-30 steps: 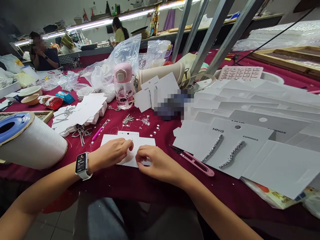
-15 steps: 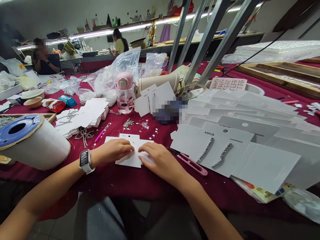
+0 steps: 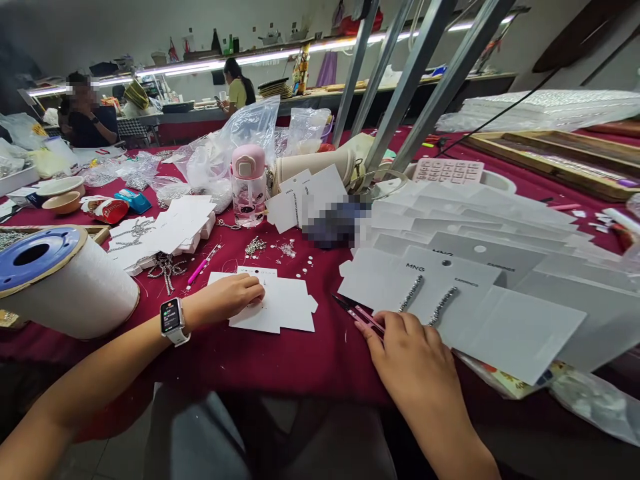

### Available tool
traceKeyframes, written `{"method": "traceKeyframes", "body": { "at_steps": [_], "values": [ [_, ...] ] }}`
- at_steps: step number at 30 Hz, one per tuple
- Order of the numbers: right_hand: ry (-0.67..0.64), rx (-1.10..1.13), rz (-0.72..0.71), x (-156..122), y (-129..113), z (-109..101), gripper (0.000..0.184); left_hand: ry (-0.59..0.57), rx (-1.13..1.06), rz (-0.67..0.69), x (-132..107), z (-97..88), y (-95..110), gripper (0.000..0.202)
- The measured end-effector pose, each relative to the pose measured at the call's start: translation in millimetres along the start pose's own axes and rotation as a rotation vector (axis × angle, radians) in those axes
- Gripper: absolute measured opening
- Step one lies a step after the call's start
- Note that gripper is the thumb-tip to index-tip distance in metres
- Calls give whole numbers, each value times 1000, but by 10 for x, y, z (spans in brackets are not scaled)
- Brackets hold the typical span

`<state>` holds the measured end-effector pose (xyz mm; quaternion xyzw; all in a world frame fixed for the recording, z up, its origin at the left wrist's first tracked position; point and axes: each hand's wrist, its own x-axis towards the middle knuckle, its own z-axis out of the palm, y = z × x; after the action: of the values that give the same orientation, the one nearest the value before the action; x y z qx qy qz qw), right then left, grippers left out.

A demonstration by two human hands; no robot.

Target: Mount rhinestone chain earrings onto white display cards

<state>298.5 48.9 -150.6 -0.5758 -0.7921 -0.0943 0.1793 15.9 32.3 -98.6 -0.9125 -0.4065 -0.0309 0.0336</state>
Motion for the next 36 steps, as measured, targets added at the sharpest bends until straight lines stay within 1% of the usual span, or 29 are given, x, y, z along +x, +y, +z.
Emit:
{"method": "traceKeyframes", "body": {
  "at_steps": [3, 6, 8, 10, 12, 15, 17, 19, 21, 24, 26, 28, 30, 31, 33, 34, 36],
  "values": [
    [7, 89, 1, 47, 62, 84, 24, 16, 16, -2, 0, 39, -12, 21],
    [-18, 166, 10, 68, 90, 116, 20, -9, -41, -50, 4, 16, -16, 19],
    [-9, 184, 14, 60, 76, 111, 17, -38, -100, -87, 14, -5, -20, 16],
    [3, 157, -2, 34, 37, 79, 18, -63, -138, -104, 25, -15, -24, 15],
    [-4, 104, -23, -4, -18, 20, 20, -70, -121, -94, 34, -10, -21, 16],
    [-15, 55, 4, -62, -94, -91, 22, -47, -5, -41, 35, 20, -5, 21],
    [-24, 82, 45, -84, -127, -154, 20, -37, 67, -14, 32, 42, 7, 23],
    [-52, 172, 107, -84, -156, -208, 18, -36, 93, -9, 30, 54, 12, 24],
    [-109, 318, 202, -57, -207, -264, 18, -31, 57, -24, 30, 45, 5, 23],
    [-168, 548, 347, 40, -336, -372, 27, -41, -95, -60, 24, -9, -21, 19],
    [-203, 651, 363, 145, -422, -446, 35, -66, -174, -72, 15, -51, -43, 18],
    [-301, 703, 309, 284, -474, -498, 40, -78, -176, -82, 5, -80, -61, 18],
    [-391, 720, 173, 448, -489, -516, 43, -73, -133, -83, 1, -94, -71, 17],
    [-411, 724, 82, 534, -491, -512, 44, -71, -105, -81, 3, -98, -72, 18],
    [-411, 737, -79, 696, -503, -484, 48, -74, -56, -66, 19, -105, -66, 18],
    [-405, 754, -124, 765, -517, -463, 50, -74, -33, -58, 31, -110, -60, 18],
    [-402, 821, -140, 862, -561, -412, 53, -72, 20, -48, 62, -119, -45, 20]
  ]
}}
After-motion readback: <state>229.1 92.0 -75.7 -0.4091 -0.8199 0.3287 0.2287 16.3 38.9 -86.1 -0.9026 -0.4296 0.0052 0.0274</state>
